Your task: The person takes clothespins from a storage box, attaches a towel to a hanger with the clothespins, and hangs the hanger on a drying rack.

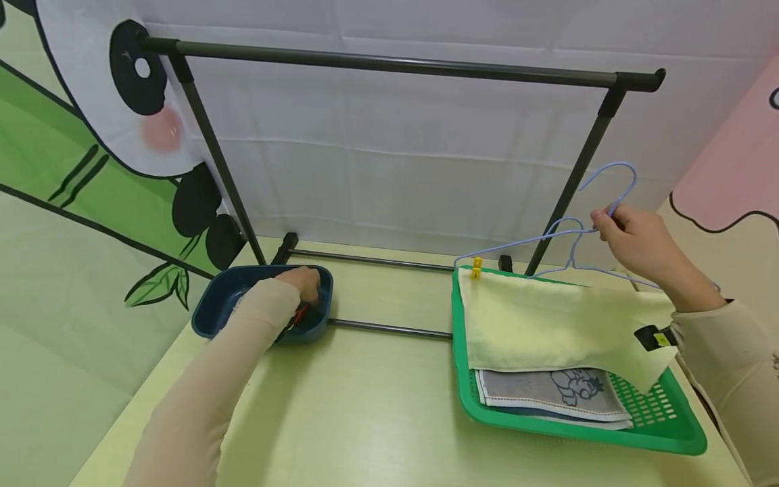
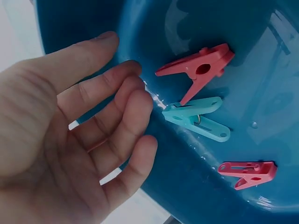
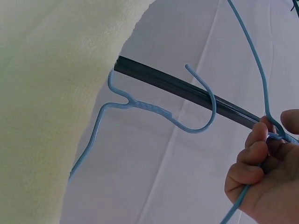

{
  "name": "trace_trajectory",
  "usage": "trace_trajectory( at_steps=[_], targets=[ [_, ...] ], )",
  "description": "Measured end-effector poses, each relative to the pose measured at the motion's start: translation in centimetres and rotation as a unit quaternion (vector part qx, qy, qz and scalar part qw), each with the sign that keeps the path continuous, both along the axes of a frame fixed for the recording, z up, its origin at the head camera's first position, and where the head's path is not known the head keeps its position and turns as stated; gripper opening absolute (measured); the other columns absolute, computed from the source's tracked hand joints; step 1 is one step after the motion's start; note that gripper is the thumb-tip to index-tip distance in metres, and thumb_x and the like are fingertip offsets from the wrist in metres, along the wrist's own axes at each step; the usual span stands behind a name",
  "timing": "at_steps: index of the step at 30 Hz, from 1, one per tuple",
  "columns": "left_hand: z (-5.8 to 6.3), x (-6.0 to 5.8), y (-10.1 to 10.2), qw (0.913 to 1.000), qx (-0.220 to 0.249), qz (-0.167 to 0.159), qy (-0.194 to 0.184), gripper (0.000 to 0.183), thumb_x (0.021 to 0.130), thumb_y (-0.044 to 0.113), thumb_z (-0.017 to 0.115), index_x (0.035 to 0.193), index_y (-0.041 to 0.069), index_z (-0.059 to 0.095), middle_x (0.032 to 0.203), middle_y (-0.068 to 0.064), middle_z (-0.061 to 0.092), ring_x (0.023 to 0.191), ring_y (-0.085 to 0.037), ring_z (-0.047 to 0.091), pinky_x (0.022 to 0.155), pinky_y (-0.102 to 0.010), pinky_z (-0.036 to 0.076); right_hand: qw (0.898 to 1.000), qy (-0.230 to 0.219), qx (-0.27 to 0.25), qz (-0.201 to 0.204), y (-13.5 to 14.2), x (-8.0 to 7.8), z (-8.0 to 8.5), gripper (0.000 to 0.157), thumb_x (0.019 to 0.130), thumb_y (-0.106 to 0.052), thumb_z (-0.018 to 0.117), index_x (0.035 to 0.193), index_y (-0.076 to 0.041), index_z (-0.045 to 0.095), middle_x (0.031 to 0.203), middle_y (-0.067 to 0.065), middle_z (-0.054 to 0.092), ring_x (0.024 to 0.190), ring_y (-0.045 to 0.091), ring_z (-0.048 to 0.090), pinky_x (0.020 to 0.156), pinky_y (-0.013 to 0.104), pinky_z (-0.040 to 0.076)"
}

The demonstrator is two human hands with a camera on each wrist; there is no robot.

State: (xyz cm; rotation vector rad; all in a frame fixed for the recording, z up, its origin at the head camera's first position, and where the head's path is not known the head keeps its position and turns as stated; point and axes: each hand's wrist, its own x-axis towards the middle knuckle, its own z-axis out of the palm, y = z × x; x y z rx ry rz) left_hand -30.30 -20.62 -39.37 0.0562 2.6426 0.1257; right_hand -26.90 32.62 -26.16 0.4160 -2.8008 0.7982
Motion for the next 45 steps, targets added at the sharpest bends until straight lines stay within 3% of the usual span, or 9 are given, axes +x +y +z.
trace_trajectory(
  at_steps=[7,11,18,26,45],
  targets=[
    [-0.3,-0.1,0.2,0.9997,-0.016,-0.019,-0.003,0.019,0.082,0.011,0.071,0.098,0.003,0.068,0.095,-0.01,0.064,0.079,-0.023,0.055,0.073,-0.039,0.047,1.0,0.007,-0.002,-0.002,0.0,0.1,0.0,0.047,0.101,-0.043,0.035,0.092,-0.002,0.057,0.097,0.021,0.06,0.065,0.017,0.049,0.05,0.033,0.032],
    [-0.8,-0.5,0.5,0.9994,-0.024,-0.019,-0.013,0.016,0.082,0.007,0.069,0.097,0.002,0.068,0.101,-0.014,0.064,0.082,-0.026,0.056,0.075,-0.041,0.048,1.0,0.011,0.0,-0.002,0.0,0.1,0.0,0.048,0.101,-0.043,0.035,0.092,-0.002,0.057,0.095,0.02,0.06,0.062,0.021,0.047,0.05,0.033,0.032],
    [-2.6,-1.9,-0.1,0.9986,-0.042,-0.028,-0.01,0.008,0.077,0.002,0.069,0.084,0.005,0.068,0.09,-0.013,0.063,0.074,-0.028,0.055,0.062,-0.038,0.047,1.0,0.005,-0.003,-0.002,-0.1,0.2,0.1,0.049,0.101,-0.044,0.035,0.092,-0.001,0.056,0.095,0.02,0.06,0.062,0.022,0.047,0.05,0.033,0.032],
    [-0.5,0.3,0.7,0.9983,-0.05,-0.028,0.0,0.005,0.083,-0.001,0.063,0.085,0.001,0.067,0.084,-0.011,0.062,0.074,-0.026,0.057,0.063,-0.035,0.047,1.0,0.002,-0.001,-0.004,-0.2,0.3,0.2,0.049,0.1,-0.044,0.034,0.09,-0.001,0.055,0.096,0.02,0.059,0.06,0.022,0.043,0.05,0.033,0.032],
    [-1.1,0.3,0.2,0.9971,-0.065,-0.041,0.003,0.008,0.078,-0.004,0.066,0.083,0.001,0.067,0.082,-0.011,0.062,0.073,-0.025,0.056,0.064,-0.036,0.048,1.0,0.007,0.003,-0.001,-0.4,0.3,0.2,0.048,0.101,-0.043,0.034,0.089,-0.002,0.056,0.091,0.017,0.058,0.056,0.023,0.037,0.05,0.033,0.031]
  ],
)
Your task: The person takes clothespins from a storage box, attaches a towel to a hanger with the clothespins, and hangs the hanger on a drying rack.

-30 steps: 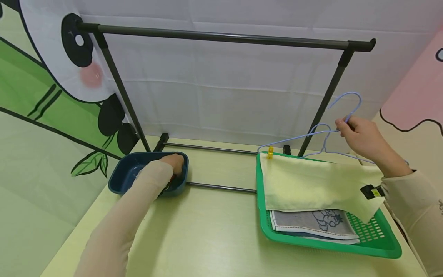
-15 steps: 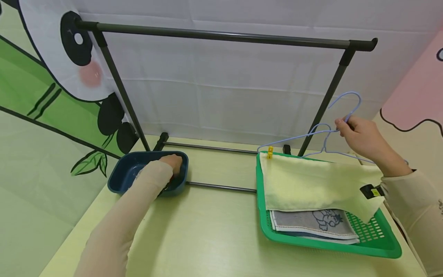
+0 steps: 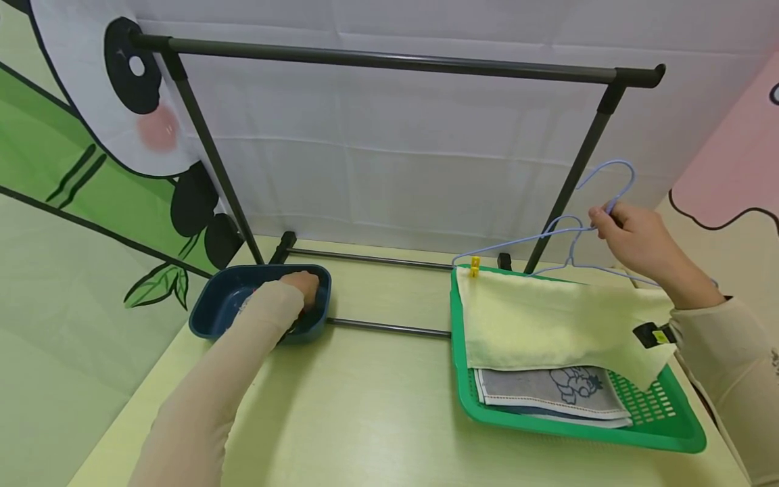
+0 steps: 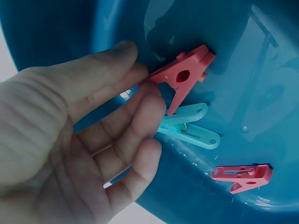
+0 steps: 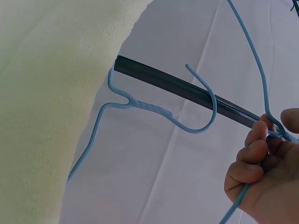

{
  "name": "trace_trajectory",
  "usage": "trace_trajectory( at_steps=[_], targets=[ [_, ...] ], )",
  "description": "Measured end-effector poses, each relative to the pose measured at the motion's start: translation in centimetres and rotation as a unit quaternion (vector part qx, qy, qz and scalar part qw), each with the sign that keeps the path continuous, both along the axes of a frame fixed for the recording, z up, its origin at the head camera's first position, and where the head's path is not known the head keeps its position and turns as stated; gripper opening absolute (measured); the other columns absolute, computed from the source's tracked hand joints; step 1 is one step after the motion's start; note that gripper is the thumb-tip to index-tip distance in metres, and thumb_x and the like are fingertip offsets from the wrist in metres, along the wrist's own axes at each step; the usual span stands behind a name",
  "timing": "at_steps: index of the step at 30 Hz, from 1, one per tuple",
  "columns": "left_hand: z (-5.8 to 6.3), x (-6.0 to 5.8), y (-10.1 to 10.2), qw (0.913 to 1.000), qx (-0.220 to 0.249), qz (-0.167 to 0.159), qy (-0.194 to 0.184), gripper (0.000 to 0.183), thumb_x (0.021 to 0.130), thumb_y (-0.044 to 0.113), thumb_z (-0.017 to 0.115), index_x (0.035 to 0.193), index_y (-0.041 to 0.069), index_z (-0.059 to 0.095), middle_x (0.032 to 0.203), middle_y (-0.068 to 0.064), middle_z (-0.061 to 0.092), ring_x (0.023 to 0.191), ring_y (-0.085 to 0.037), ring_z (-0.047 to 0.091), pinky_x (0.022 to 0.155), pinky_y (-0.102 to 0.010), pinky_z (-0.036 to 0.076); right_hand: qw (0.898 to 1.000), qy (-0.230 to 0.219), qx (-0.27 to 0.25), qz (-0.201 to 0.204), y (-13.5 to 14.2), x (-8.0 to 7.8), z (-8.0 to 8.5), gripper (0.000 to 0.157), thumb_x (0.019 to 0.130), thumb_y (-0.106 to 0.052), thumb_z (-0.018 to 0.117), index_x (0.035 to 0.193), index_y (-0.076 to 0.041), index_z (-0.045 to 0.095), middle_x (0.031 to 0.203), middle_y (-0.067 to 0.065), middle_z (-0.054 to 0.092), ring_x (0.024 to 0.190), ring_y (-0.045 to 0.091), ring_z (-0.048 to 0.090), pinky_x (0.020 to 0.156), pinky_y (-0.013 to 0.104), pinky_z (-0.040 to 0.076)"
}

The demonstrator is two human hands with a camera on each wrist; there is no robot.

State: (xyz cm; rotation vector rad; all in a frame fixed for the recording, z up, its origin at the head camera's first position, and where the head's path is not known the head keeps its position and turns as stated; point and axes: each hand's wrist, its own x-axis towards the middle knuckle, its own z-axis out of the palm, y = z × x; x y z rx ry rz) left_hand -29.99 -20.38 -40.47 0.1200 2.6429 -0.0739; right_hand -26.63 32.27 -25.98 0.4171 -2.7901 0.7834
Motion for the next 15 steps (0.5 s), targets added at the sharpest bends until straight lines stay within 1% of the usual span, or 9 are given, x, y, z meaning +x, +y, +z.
trace_trajectory(
  at_steps=[3,7,10,12,15],
  targets=[
    [-0.14,-0.23,-0.14,1.0,0.001,0.002,-0.004,0.007,0.079,-0.004,0.065,0.083,0.001,0.068,0.082,-0.011,0.062,0.073,-0.025,0.057,0.064,-0.036,0.048,1.0,0.0,0.0,0.0,-0.02,0.03,0.03,0.048,0.101,-0.043,0.034,0.089,-0.002,0.056,0.091,0.017,0.058,0.055,0.024,0.036,0.05,0.034,0.031],
    [-0.4,-0.5,-0.32,0.9995,0.01,0.017,-0.023,0.006,0.082,-0.003,0.063,0.084,0.001,0.067,0.085,-0.012,0.062,0.076,-0.026,0.057,0.066,-0.035,0.048,1.0,-0.004,0.0,0.0,-0.05,0.02,0.06,0.049,0.101,-0.044,0.034,0.088,-0.002,0.056,0.092,0.018,0.058,0.056,0.024,0.037,0.05,0.034,0.031],
    [-0.49,-0.54,-0.36,0.9988,0.021,0.025,-0.036,0.008,0.084,-0.004,0.061,0.088,0.0,0.067,0.087,-0.013,0.061,0.078,-0.026,0.057,0.068,-0.035,0.048,1.0,-0.006,0.0,0.001,-0.02,-0.03,0.05,0.049,0.101,-0.044,0.034,0.088,-0.001,0.055,0.093,0.018,0.058,0.057,0.024,0.038,0.051,0.034,0.032],
    [-0.54,-0.54,-0.35,0.9989,0.026,0.022,-0.033,0.01,0.084,-0.004,0.061,0.092,-0.002,0.067,0.089,-0.014,0.062,0.078,-0.026,0.057,0.068,-0.035,0.048,1.0,-0.007,0.0,0.002,0.02,-0.07,0.03,0.049,0.101,-0.043,0.034,0.089,-0.001,0.056,0.093,0.019,0.058,0.057,0.024,0.039,0.051,0.034,0.032],
    [-0.48,-0.44,-0.3,0.9996,0.025,0.013,-0.008,0.014,0.084,-0.004,0.062,0.096,-0.001,0.066,0.093,-0.015,0.063,0.078,-0.026,0.056,0.069,-0.037,0.048,1.0,-0.007,-0.002,0.004,0.13,-0.16,-0.04,0.048,0.101,-0.043,0.034,0.089,-0.001,0.056,0.094,0.019,0.058,0.058,0.024,0.041,0.05,0.034,0.032]
  ],
)
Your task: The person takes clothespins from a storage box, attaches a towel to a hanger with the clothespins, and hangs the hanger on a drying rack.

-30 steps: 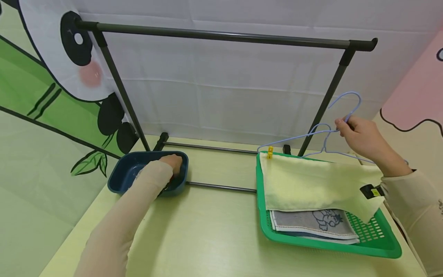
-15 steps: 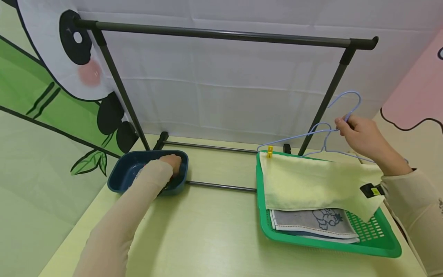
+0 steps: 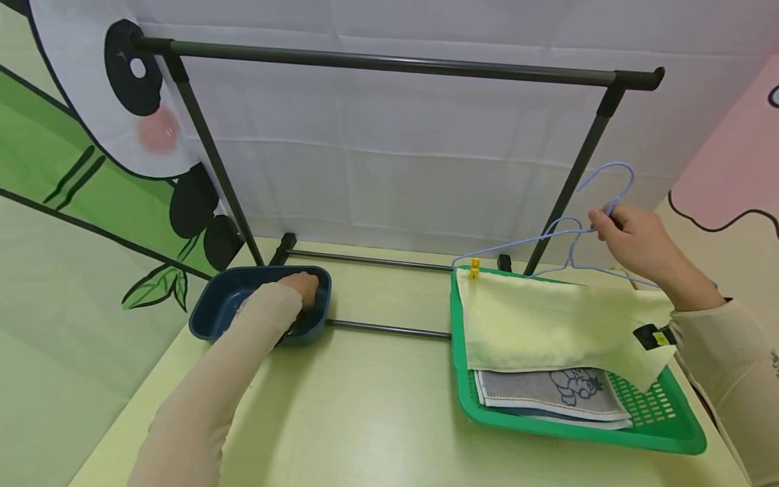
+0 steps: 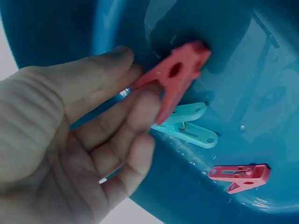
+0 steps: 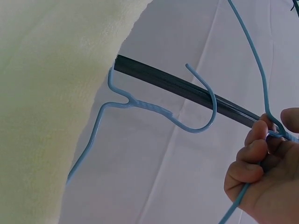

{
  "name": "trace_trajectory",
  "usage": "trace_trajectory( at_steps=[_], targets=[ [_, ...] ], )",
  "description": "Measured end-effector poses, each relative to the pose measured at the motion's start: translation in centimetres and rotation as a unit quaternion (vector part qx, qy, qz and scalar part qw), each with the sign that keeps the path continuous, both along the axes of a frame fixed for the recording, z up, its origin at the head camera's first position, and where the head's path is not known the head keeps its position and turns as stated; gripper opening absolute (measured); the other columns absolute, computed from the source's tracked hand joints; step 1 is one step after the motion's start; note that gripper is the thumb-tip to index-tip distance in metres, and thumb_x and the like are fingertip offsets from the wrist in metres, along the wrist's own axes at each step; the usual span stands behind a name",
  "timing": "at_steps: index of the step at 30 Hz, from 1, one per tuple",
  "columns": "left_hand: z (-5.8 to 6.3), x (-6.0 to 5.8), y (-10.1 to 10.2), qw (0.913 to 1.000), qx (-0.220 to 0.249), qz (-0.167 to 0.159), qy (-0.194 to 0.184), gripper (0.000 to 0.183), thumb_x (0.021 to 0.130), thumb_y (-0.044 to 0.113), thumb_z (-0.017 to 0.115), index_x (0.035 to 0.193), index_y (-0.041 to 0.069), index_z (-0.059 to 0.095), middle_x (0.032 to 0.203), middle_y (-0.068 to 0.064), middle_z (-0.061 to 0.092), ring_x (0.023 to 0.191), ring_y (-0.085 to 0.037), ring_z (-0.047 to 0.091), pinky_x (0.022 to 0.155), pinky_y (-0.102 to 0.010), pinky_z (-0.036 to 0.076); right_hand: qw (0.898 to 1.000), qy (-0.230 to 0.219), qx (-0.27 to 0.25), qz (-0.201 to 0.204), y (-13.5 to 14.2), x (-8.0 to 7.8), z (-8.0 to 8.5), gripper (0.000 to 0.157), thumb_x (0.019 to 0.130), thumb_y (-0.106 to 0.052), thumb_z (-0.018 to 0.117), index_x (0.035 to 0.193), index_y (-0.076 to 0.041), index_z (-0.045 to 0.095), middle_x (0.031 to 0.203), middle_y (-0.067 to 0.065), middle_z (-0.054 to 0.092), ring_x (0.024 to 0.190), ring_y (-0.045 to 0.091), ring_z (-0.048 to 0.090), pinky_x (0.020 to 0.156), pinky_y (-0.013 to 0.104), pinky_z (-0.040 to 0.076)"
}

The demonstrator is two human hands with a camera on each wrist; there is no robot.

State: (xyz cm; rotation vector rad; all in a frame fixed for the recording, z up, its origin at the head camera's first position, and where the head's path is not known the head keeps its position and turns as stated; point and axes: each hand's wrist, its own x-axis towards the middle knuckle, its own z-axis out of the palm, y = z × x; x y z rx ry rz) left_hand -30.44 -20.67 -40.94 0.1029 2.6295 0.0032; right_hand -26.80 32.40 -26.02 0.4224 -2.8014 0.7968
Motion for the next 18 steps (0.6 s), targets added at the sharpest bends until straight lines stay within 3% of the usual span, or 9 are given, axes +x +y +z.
trace_trajectory(
  at_steps=[4,9,18],
  targets=[
    [0.3,0.3,0.0,0.9988,-0.004,-0.018,0.045,0.01,0.084,-0.002,0.062,0.09,0.002,0.067,0.092,-0.013,0.063,0.076,-0.025,0.054,0.067,-0.038,0.047,1.0,0.002,0.0,0.002,0.0,-0.2,-0.1,0.048,0.101,-0.042,0.035,0.089,-0.001,0.056,0.095,0.02,0.059,0.061,0.023,0.044,0.051,0.033,0.032],
    [0.8,0.5,-0.2,0.9966,0.012,-0.035,0.074,0.015,0.086,0.0,0.059,0.077,0.007,0.068,0.08,-0.008,0.061,0.07,-0.023,0.052,0.063,-0.036,0.045,1.0,0.004,0.003,0.002,0.1,-0.2,-0.1,0.047,0.101,-0.042,0.035,0.09,-0.001,0.057,0.093,0.019,0.059,0.062,0.022,0.044,0.052,0.033,0.032],
    [1.4,0.4,-0.6,0.9922,0.039,-0.062,0.101,0.009,0.085,-0.001,0.059,0.088,0.006,0.064,0.081,-0.006,0.06,0.077,-0.024,0.056,0.071,-0.041,0.047,1.0,0.009,0.007,-0.001,0.0,0.0,0.1,0.044,0.101,-0.039,0.038,0.098,-0.001,0.059,0.093,0.018,0.06,0.065,0.017,0.049,0.051,0.032,0.032]
  ],
)
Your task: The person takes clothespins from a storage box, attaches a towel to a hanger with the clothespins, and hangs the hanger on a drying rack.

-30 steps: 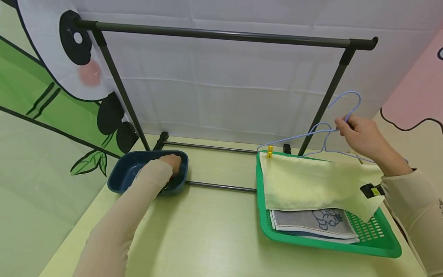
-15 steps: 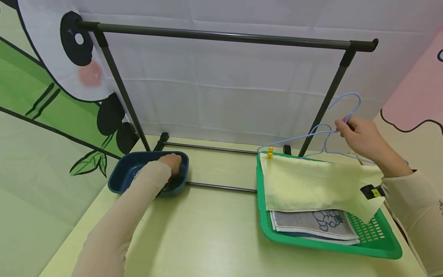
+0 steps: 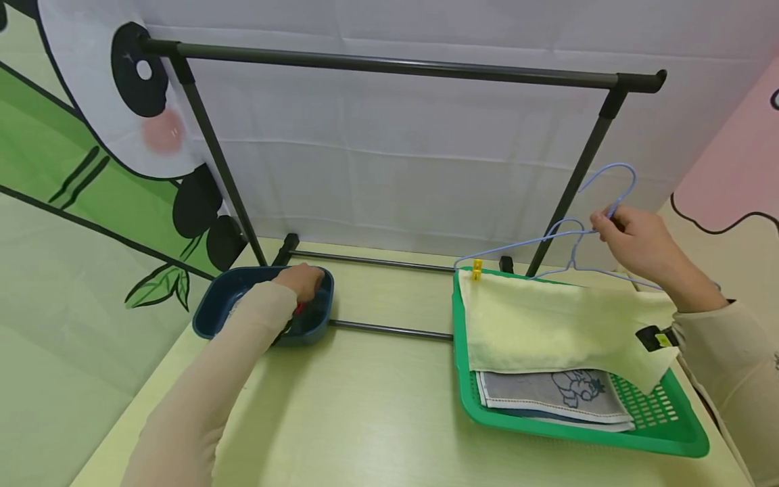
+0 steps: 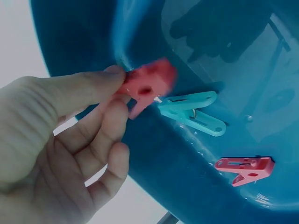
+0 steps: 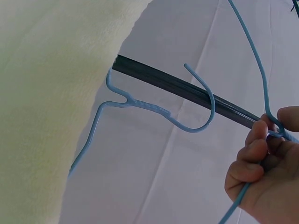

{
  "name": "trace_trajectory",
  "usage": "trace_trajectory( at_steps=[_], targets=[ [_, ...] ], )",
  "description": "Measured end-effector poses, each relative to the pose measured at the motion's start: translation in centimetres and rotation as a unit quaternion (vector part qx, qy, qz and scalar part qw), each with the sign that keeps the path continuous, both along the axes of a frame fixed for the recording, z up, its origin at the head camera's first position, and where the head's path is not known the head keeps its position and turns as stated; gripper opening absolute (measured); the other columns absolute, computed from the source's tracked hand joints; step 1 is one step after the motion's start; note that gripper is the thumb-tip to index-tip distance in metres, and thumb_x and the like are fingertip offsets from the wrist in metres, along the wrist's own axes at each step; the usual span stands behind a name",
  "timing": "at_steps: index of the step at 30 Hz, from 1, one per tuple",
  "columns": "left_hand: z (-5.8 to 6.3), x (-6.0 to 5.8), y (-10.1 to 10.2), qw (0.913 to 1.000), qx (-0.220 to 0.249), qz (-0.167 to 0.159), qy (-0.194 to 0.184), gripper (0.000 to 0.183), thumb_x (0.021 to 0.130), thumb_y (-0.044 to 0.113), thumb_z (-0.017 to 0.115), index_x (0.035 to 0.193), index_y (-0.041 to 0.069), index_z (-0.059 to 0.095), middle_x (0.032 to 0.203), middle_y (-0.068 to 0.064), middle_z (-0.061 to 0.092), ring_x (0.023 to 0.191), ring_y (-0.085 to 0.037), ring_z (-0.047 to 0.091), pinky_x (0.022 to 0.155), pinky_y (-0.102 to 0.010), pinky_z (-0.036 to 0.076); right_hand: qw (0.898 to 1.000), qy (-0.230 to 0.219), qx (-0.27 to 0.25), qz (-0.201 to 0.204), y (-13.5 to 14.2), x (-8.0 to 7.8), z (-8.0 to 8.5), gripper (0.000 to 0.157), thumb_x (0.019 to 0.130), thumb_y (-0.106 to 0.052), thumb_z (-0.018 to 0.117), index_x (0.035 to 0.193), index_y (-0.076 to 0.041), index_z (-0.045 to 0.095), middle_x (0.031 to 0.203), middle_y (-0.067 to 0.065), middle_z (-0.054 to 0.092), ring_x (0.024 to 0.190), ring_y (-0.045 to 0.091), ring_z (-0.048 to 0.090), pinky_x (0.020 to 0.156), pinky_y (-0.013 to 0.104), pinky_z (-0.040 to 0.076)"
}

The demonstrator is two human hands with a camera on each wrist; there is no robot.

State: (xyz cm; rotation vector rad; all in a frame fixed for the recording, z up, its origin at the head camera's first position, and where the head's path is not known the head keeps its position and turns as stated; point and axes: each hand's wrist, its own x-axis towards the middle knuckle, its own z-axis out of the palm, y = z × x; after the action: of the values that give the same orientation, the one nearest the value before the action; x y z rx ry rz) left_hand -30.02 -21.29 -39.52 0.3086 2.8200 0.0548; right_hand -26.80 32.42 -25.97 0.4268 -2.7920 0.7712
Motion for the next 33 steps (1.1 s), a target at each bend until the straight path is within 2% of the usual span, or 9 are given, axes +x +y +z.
trace_trajectory(
  at_steps=[3,8,13,17,24,29,33],
  targets=[
    [-0.1,-0.2,-0.2,1.0,0.004,0.004,0.006,0.007,0.084,0.0,0.063,0.087,0.007,0.062,0.081,-0.006,0.06,0.078,-0.025,0.056,0.071,-0.042,0.047,1.0,-0.001,0.0,0.004,0.0,0.0,0.0,0.043,0.101,-0.038,0.038,0.1,0.0,0.059,0.094,0.019,0.06,0.065,0.016,0.049,0.052,0.032,0.033],
    [0.2,-0.4,-0.8,1.0,0.006,-0.001,0.003,0.006,0.084,0.002,0.063,0.087,0.005,0.067,0.086,-0.007,0.064,0.083,-0.027,0.059,0.074,-0.044,0.049,1.0,-0.01,-0.009,-0.004,-0.1,1.2,0.1,0.044,0.102,-0.036,0.033,0.104,-0.002,0.06,0.099,0.018,0.06,0.071,0.017,0.048,0.059,0.031,0.034],
    [0.8,-0.2,-1.6,0.9991,0.042,-0.005,0.008,0.016,0.087,0.003,0.058,0.098,0.003,0.07,0.095,-0.01,0.067,0.087,-0.028,0.062,0.078,-0.044,0.05,1.0,-0.02,-0.019,-0.004,-0.3,2.1,0.1,0.044,0.103,-0.031,0.027,0.101,-0.002,0.06,0.106,0.017,0.059,0.083,0.017,0.047,0.066,0.028,0.034],
    [1.7,0.4,-1.9,0.9967,0.078,-0.009,0.021,0.014,0.09,0.006,0.058,0.097,0.001,0.07,0.09,-0.01,0.066,0.08,-0.025,0.061,0.074,-0.042,0.05,0.999,0.003,-0.032,-0.008,-0.6,2.8,0.1,0.043,0.103,-0.027,0.027,0.094,-0.003,0.06,0.101,0.014,0.06,0.079,0.014,0.046,0.064,0.025,0.033],
    [1.9,1.0,-2.1,0.9909,0.123,-0.014,0.053,0.011,0.091,0.006,0.056,0.088,0.003,0.065,0.075,-0.006,0.061,0.067,-0.022,0.052,0.066,-0.037,0.044,0.999,0.023,-0.041,-0.011,-0.7,3.3,0.1,0.041,0.103,-0.026,0.028,0.095,-0.003,0.061,0.09,0.001,0.06,0.076,0.007,0.047,0.061,0.024,0.033],
    [1.6,1.4,-2.0,0.9867,0.146,-0.002,0.072,0.011,0.094,0.01,0.052,0.089,0.005,0.06,0.074,-0.006,0.058,0.066,-0.022,0.051,0.066,-0.038,0.042,0.998,0.033,-0.047,-0.016,-0.7,3.3,0.3,0.04,0.103,-0.027,0.029,0.096,-0.005,0.061,0.083,-0.012,0.056,0.074,0.009,0.046,0.06,0.023,0.032],
    [1.4,1.8,-1.7,0.9832,0.166,0.018,0.075,0.011,0.096,0.013,0.051,0.092,0.005,0.056,0.078,-0.008,0.058,0.067,-0.022,0.052,0.065,-0.038,0.042,0.997,0.041,-0.054,-0.019,-0.7,3.3,0.3,0.039,0.103,-0.027,0.031,0.094,-0.005,0.062,0.08,-0.017,0.055,0.072,0.008,0.045,0.059,0.024,0.031]
  ],
)
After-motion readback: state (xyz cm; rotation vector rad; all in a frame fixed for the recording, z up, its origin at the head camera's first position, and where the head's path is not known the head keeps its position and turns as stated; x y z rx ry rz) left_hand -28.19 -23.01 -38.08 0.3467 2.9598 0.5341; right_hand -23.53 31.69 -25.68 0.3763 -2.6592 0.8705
